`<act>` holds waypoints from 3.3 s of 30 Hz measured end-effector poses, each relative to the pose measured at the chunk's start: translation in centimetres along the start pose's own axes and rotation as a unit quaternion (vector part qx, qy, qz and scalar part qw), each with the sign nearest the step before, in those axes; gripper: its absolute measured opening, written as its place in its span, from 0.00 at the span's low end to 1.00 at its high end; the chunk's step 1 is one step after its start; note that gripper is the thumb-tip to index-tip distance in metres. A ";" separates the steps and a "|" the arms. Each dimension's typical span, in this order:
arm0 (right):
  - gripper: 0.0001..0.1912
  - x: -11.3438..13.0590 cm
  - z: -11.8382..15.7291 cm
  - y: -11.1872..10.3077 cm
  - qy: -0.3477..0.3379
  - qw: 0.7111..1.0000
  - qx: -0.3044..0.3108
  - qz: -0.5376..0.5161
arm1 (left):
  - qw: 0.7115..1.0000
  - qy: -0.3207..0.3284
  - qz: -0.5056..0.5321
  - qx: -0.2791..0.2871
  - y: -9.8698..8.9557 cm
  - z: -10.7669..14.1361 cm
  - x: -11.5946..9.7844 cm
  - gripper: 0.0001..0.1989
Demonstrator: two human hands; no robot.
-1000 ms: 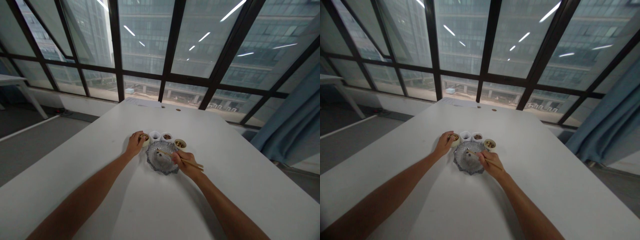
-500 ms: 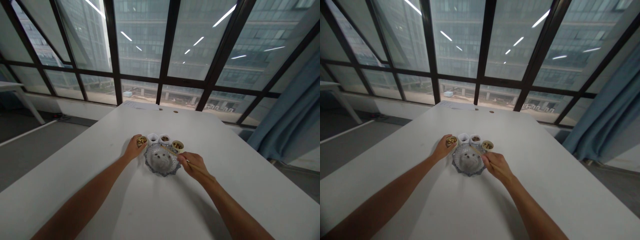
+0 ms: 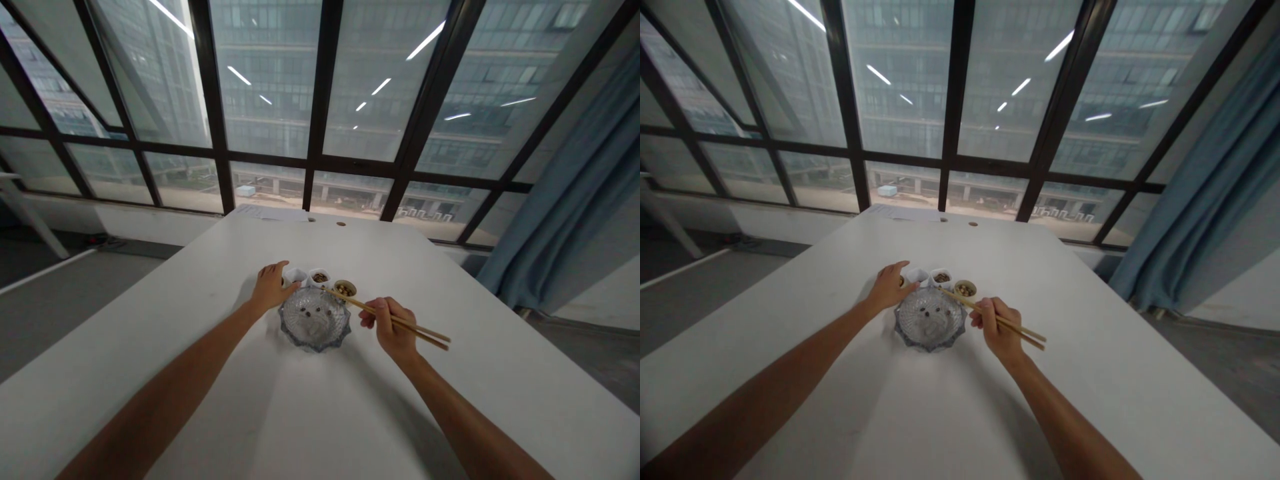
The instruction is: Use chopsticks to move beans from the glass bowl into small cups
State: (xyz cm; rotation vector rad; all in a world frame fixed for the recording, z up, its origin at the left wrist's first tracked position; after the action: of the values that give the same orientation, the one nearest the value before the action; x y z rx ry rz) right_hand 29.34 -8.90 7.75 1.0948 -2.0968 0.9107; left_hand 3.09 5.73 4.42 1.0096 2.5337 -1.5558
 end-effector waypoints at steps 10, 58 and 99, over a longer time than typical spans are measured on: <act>0.21 0.9 -1.5 2.3 -0.221 0.955 0.080 0.179 | 0.996 0.067 0.063 -0.016 0.2 -1.7 -0.8 0.34; 0.28 1.5 -1.4 6.2 -0.196 0.935 0.246 0.164 | 0.991 0.078 0.073 -0.085 -1.1 3.5 0.7 0.12; 0.18 -5.3 -1.7 2.1 0.444 0.791 0.046 -0.419 | 0.990 0.033 0.095 -0.103 0.8 4.2 2.9 0.17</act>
State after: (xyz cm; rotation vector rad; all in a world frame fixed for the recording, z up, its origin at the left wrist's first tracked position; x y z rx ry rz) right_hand 30.37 -4.32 4.12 1.1485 -0.6726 0.8101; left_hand -0.14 4.13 0.75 1.2489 2.4876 -1.2042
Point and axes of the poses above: each hand's wrist, its own z-axis away from the middle knuckle, its own y-axis out of the palm, x = y × z, the point moved 3 cm from there along -z, towards the middle knuckle, and after that the axes turned 5 degrees about y, right-handed, at the moved point
